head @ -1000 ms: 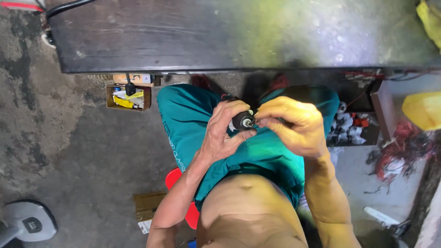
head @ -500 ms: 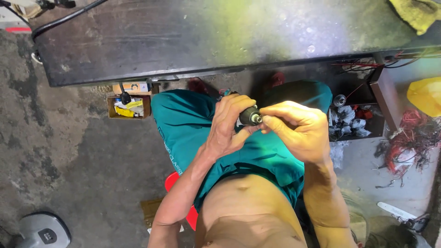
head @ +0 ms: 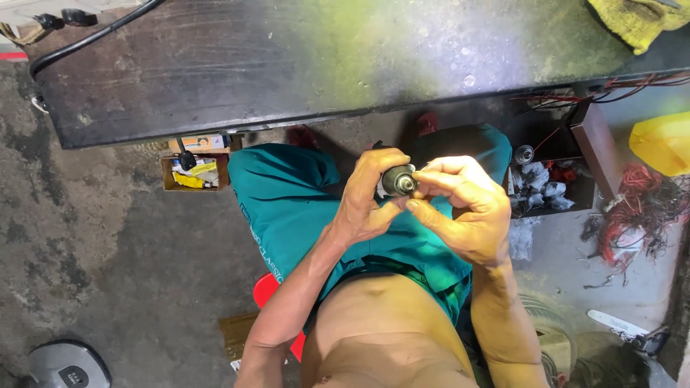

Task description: Disassembling a motor component using pliers and then inspecting and manipulating the internal wiring and circuit board.

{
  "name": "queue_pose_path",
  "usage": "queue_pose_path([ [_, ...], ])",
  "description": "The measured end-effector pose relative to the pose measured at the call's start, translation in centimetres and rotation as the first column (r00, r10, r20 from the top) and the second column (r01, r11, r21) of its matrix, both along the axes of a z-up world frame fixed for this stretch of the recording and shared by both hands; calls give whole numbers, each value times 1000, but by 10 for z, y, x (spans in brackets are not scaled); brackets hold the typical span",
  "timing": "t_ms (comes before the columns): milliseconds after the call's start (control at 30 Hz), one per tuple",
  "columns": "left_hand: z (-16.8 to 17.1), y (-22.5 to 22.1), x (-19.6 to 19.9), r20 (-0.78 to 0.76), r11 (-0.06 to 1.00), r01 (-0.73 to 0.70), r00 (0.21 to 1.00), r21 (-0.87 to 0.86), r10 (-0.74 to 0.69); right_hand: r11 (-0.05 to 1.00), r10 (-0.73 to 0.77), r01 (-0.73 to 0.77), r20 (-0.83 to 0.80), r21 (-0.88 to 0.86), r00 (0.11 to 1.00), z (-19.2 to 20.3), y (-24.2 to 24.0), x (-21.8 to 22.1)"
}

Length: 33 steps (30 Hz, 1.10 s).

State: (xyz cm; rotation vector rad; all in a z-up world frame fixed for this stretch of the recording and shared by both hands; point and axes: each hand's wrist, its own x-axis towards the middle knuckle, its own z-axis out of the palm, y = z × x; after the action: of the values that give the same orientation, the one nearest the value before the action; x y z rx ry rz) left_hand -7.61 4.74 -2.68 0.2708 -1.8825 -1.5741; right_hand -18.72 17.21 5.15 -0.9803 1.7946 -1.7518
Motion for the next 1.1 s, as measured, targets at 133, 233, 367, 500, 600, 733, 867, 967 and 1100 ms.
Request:
queue_pose_path([
  [133, -1, -1, 2, -18, 1000, 0, 1000, -3, 0, 1000, -16, 16, -13, -6, 1000, -4, -1, 2],
  [233, 1, -5, -1, -74, 1000, -19, 997, -18, 17, 999, -20, 27, -160, 39, 987, 0, -7, -1],
  [367, 8, -11, -1, -140, 997, -26, 990, -69, 16, 997, -73, 71, -58, -28, 996, -7, -10, -5],
  [500, -1, -19, 3, -224, 999, -31, 974, 19, 34, 994, -107, 109, -203, -2, 973, 4, -12, -39],
  [600, -9, -20, 11, -142, 988, -70, 986, 136, 90, 978, -157, 202, -453, 53, 878, 26, -23, -75],
  [733, 4, -20, 25, 135, 937, -75, 990, 340, 30, 911, -283, 407, -617, 67, 734, 46, -19, -99],
  [867, -1, -24, 33, 300, 930, -248, 940, 270, 163, 799, -395, 601, -736, 21, 550, 45, 24, -153],
  [967, -3, -22, 36, 321, 950, -224, 936, 217, 147, 689, -467, 725, -771, -11, 432, 30, 64, -204],
  [1100, 0, -14, 29, 348, 963, -189, 931, 193, 114, 648, -546, 759, -738, -71, 397, 21, 102, -275],
])
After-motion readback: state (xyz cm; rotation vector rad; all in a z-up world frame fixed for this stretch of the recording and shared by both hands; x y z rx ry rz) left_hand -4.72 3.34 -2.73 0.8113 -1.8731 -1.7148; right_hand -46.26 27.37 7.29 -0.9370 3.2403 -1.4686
